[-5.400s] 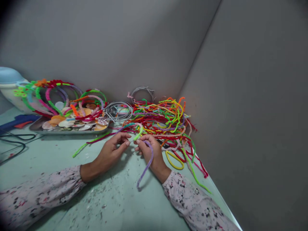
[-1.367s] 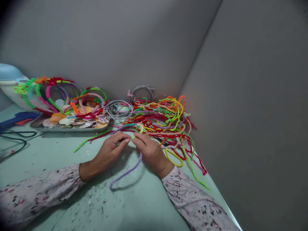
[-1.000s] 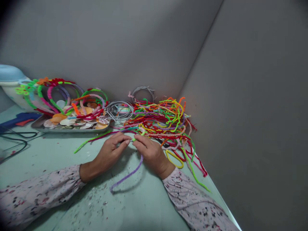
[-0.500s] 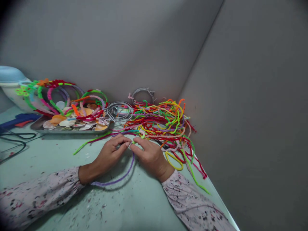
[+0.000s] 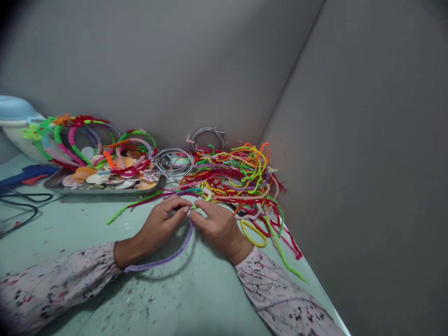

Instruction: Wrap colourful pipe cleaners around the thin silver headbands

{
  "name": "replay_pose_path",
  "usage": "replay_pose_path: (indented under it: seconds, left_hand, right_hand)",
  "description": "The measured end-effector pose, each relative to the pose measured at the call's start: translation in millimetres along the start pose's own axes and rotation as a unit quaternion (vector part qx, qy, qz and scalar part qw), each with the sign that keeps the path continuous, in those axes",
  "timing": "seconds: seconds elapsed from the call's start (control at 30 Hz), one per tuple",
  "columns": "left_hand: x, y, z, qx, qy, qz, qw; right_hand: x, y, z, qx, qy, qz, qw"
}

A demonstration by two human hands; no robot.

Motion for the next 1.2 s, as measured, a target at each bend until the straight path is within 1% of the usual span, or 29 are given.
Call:
replay_pose_path:
  seconds: [0.37, 0.6, 0.7, 0.83, 0.97, 1.07, 1.2]
  left_hand:
    - [-0.4, 1.5, -0.9, -0.016, 0.002, 0.002, 1.0]
    - [0.5, 1.3, -2.5, -0.019, 0.018, 0.016, 1.0]
    - [0.3, 1.7, -2.1, -0.023, 0.021, 0.019, 0.999]
    - [0.0, 2.2, -1.3, -0.02, 0.021, 0.026, 0.999]
    - [0.0, 2.7, -0.7, -0.014, 0.021, 0.027, 0.999]
    - [0.2, 3.3, -0.8, -0.028, 0.007, 0.017, 0.999]
    - [0.8, 4.1, -1.5, -0.067, -0.032, -0.002, 0.997]
  right_hand:
    - [-0.7, 1.4, -1.0, -0.002, 0.004, -0.002, 1.0]
    - [-0.7, 1.0, -1.7, 0.005, 0.003, -0.009, 1.0]
    - [-0.2, 0.0, -1.5, 0.007, 0.004, -0.002, 1.0]
    - [0.3, -0.5, -1.2, 0.005, 0.008, 0.001, 1.0]
    - [0.7, -1.1, -1.6, 0.012, 0.016, -0.009, 1.0]
    - [0.7, -1.6, -1.9, 0.016, 0.025, -0.015, 0.999]
    - [0.9, -2.1, -2.0, 0.016, 0.028, -0.014, 0.999]
Point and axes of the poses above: each hand's wrist, its own y-axis towards the middle knuckle, its own x-axis out of the palm, z = x × y, the point moved 1 cm from there along y, towards the middle knuckle, and after that the axes turned 15 degrees about -x, right-handed, at the moved point
